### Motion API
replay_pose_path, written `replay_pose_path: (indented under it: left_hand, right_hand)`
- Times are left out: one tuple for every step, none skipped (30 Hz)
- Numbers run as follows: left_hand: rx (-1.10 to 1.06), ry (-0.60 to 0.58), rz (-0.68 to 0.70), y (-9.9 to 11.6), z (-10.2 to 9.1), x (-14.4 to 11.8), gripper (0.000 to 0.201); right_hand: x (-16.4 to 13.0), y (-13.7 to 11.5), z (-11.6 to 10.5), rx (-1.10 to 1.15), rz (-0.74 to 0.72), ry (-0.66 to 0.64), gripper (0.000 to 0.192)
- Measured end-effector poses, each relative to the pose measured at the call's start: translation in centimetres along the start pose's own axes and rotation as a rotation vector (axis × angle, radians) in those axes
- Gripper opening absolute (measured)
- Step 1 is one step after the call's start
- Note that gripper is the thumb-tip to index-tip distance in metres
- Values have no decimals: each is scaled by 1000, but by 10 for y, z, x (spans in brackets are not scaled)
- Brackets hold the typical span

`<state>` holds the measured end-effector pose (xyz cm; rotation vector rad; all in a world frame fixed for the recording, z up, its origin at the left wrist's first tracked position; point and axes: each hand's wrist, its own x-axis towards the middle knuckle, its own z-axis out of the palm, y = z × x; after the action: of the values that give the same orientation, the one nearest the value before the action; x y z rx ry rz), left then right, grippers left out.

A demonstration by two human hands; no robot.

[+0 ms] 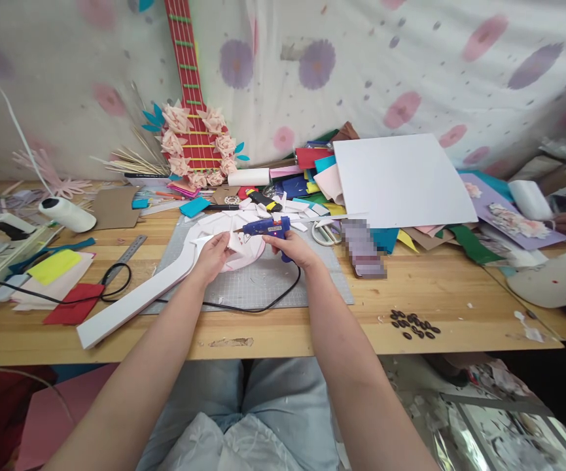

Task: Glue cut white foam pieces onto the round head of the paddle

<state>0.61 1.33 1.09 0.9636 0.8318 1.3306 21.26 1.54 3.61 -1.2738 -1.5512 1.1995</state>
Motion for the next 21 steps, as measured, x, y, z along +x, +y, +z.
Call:
replay_pose_path:
  left_hand:
    - [13, -5, -2, 0, 0, 0, 44]
    - [26, -11, -5, -1, -1, 0, 44]
    - [36, -16, -10, -1, -1, 0, 44]
    - [45, -20, -15, -1, -1, 1, 44]
    - [53, -22, -21, -1, -2, 1, 44]
    - [60, -22, -27, -1, -2, 1, 44]
    - [66, -20, -33, 0, -2, 1, 44]
    - [69, -16, -38, 0, -2, 0, 44]
    - [70, -13, -42, 0, -1, 0, 45]
    - [67, -9, -46, 1, -1, 0, 45]
    - [60, -3, -47, 2, -1, 0, 45]
    - [49, 5, -47, 2, 0, 0, 45]
    - [36, 13, -46, 3, 0, 0, 44]
    - [21, 22, -45, 4, 0, 0, 44]
    - [7, 30, -44, 4, 0, 0, 43]
    - [-6, 37, -43, 4, 0, 0, 42]
    - [-18, 42, -43, 5, 0, 0, 41]
    - [-28, 47, -44, 5, 0, 0, 41]
    - [-38, 51, -46, 5, 0, 0, 41]
    - [-47, 57, -48, 4, -1, 0, 41]
    - [-56, 64, -50, 4, -1, 1, 41]
  right_hand:
    - [0, -1, 1, -2, 13, 16, 44]
    - [0, -1, 2, -5, 26, 29, 45]
    - [1, -1, 2, -5, 35, 42, 46]
    - [1, -2, 3, -2, 38, 53, 47]
    - [1, -2, 3, 2, 34, 63, 47]
    - [2, -2, 3, 7, 27, 74, 47]
    - [2, -1, 3, 10, 20, 85, 47]
    - [2, -1, 3, 12, 15, 94, 47]
    - [3, -1, 3, 12, 13, 98, 47]
    - [3, 0, 3, 9, 16, 97, 47]
    - [3, 1, 2, 5, 21, 90, 47]
    - [3, 2, 1, 1, 27, 77, 46]
    - [3, 4, 0, -1, 30, 58, 46]
    - [4, 5, -1, -2, 29, 37, 45]
    - [4, 7, -3, -3, 28, 13, 44]
    - [5, 9, -4, -3, 27, -12, 43]
    - [5, 10, -6, -2, 25, -36, 42]
    - [4, 11, -7, 1, 24, -58, 42]
    - [4, 12, -9, 3, 26, -80, 41]
    - [3, 11, -10, 5, 29, -103, 41]
    - [2, 10, -12, 5, 33, -126, 40]
